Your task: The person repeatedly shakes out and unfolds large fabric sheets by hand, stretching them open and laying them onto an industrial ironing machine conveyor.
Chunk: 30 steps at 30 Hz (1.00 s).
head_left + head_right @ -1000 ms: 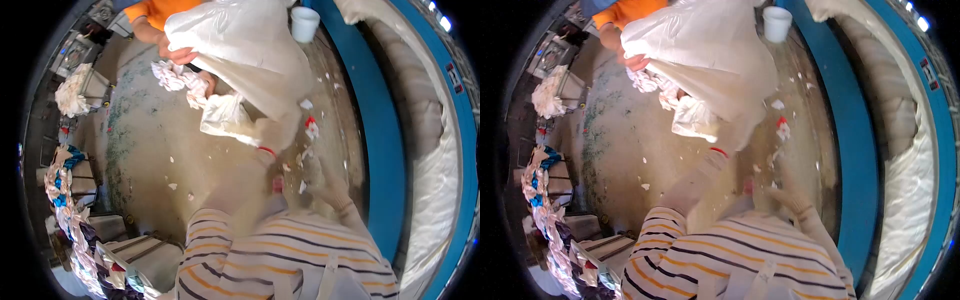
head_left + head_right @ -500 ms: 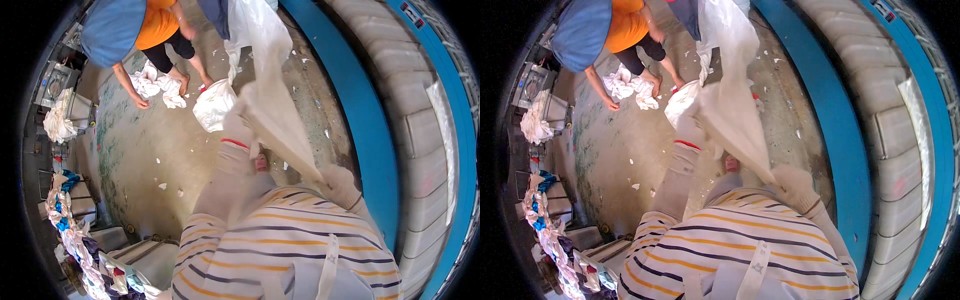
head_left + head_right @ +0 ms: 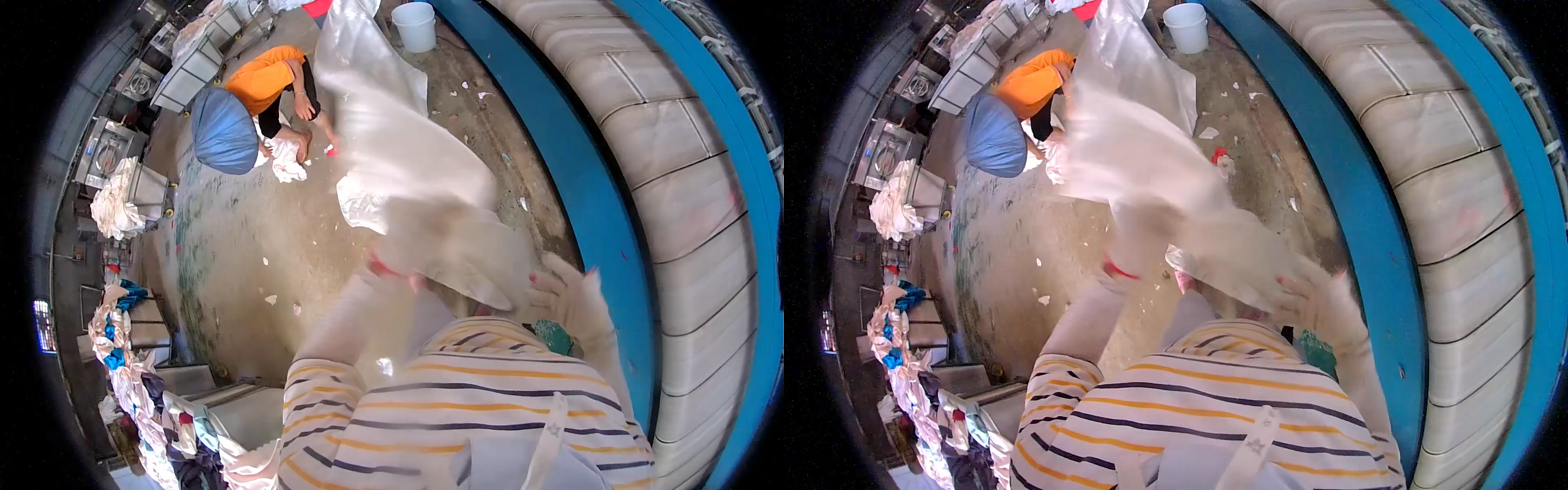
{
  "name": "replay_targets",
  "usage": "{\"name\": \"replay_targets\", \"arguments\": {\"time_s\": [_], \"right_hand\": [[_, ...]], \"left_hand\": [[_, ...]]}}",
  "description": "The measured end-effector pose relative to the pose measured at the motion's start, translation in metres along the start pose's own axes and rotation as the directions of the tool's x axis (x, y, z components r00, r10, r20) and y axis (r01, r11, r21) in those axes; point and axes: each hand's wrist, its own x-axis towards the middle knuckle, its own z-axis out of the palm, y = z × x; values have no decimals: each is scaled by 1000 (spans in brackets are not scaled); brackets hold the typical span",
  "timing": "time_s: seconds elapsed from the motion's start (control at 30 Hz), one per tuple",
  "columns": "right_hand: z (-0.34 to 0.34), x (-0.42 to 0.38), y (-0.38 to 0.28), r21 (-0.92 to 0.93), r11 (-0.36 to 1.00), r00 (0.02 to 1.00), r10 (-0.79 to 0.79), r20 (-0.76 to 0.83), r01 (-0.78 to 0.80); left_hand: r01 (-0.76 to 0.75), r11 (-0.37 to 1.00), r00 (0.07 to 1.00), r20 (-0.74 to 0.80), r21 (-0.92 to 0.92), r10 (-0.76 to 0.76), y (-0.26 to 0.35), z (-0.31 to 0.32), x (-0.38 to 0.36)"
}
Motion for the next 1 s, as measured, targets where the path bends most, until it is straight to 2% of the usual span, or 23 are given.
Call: {"name": "replay_targets", "arguments": {"time_s": [0.07,0.1,0.17,0.3,0.33,0.4,0.47,0.53,0.63,0.7,0.77,0.83,0.93,1.0], "right_hand": [[23,11,-10,73,993,974,71,217,-88],[29,16,-14,105,986,941,92,324,-133],[19,30,-11,-25,971,921,234,312,-239],[31,32,-17,-230,883,889,443,120,-409],[24,39,-20,-55,901,888,433,158,-429],[1,71,-9,-166,891,845,454,282,-423],[16,83,-1,-197,860,799,509,318,-470],[55,81,19,-153,792,747,609,269,-591],[50,102,56,-460,806,797,532,286,-372],[46,99,64,-672,732,909,349,229,-112],[55,91,78,-748,663,977,172,126,-20],[98,59,86,-712,697,995,15,-98,-80],[105,39,142,-633,744,977,-179,120,214],[144,3,164,-711,679,980,-184,80,185]], "left_hand": [[-177,982,950,271,58,156,36,22,-26],[-232,971,913,358,61,196,51,27,-35],[-268,962,868,449,59,214,72,22,-47],[-278,956,834,517,91,193,85,-6,-70],[-271,957,832,525,101,180,84,-11,-75],[-255,959,834,531,125,152,84,-23,-89],[-244,959,836,533,144,132,82,-31,-101],[-233,959,839,532,161,115,80,-38,-113],[-171,959,855,517,228,29,74,-59,-137],[-98,953,868,493,286,-58,71,-79,-159],[-9,942,872,463,335,-156,67,-95,-184],[102,928,858,441,358,-264,60,-99,-211],[294,896,830,376,333,-412,20,-87,-249],[443,862,808,307,245,-503,-29,-70,-278]]}}
